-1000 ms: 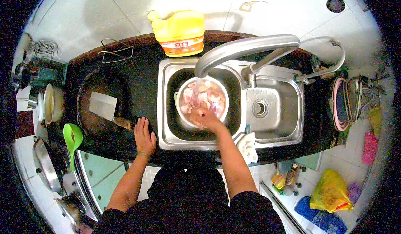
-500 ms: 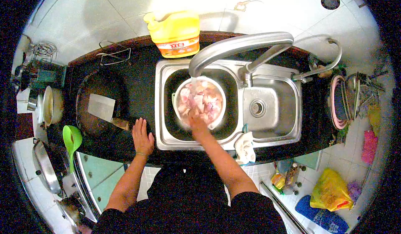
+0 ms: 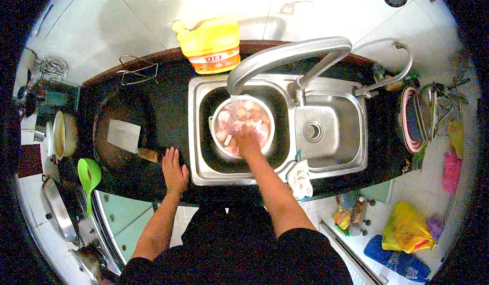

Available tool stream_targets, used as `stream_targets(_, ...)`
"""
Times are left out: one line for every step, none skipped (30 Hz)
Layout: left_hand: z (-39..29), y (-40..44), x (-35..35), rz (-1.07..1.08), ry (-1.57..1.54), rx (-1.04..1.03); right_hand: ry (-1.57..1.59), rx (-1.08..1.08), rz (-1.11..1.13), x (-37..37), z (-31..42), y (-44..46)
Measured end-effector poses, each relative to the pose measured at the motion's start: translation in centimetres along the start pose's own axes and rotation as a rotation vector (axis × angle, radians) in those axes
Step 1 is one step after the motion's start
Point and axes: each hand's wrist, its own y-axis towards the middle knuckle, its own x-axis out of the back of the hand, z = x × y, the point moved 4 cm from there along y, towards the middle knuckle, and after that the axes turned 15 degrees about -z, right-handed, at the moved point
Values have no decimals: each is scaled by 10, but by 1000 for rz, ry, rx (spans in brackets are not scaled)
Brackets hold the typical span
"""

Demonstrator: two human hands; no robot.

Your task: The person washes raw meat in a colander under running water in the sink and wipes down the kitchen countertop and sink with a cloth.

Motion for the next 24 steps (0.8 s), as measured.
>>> stream_targets(0,0,0,7,-4,8,119,-133,224,6,5,4)
stream_targets(0,1,0,2,-7,7,115,-133,219,-2,8,7)
stream_targets(0,1,-1,3,-3,6,211,-131,119,-11,13,9)
stream_targets(0,-1,-1,7,2,6,308,-130,21,-20,19,10)
stream_targets(-1,-2,-1,9,2,6,458,-252,-25,-19,29,19)
stream_targets(-1,-1,-1,1,-1,1,460,-254,-25,-19,38,24)
stream_targets(0,-1,0,-7,-3,-5,446,-208,-152,-12,46,30)
stream_targets(0,-1,-1,-6,-1,-10,430,-161,-278,-7,52,33)
stream_targets(-1,-1,0,-20,-5,-18,347,-128,-343,-24,55,29)
stream_targets(-1,-1,1,-32,-10,-29,349,-135,-347,-42,52,22)
stream_targets(-1,0,2,-32,-10,-38,317,-61,-208,-46,53,20)
stream_targets(-1,1,1,-3,-2,-12,280,14,-67,-50,52,17)
stream_targets(-2,0,0,27,2,18,274,11,-66,-48,46,12)
stream_targets(-3,0,0,28,-5,18,252,2,110,-20,46,8)
stream_targets(-2,-1,0,24,-8,17,230,-8,287,-4,43,2)
stream_targets(-2,-1,0,19,-10,17,225,-10,291,-7,34,-5)
stream_targets(-1,-2,-1,9,-12,13,256,-24,13,-3,23,-10)
stream_targets(0,-2,-2,9,-16,18,285,-36,-265,8,11,-14)
stream_targets(0,-2,-2,-2,-19,11,435,-150,-157,1,0,-19)
stream_targets(-1,-3,-1,-12,-21,1,571,-279,-60,-2,-10,-23)
stream_targets(-3,-1,2,-5,-23,-3,265,-297,-147,-17,-20,-25)
stream_targets(-5,-2,2,-3,-23,-12,-42,-315,-233,-29,-30,-29)
stream_targets(-5,-2,3,-8,-20,-16,23,-295,66,-40,-36,-24)
stream_targets(-4,1,2,-18,-16,-22,28,-308,57,-30,-37,-24)
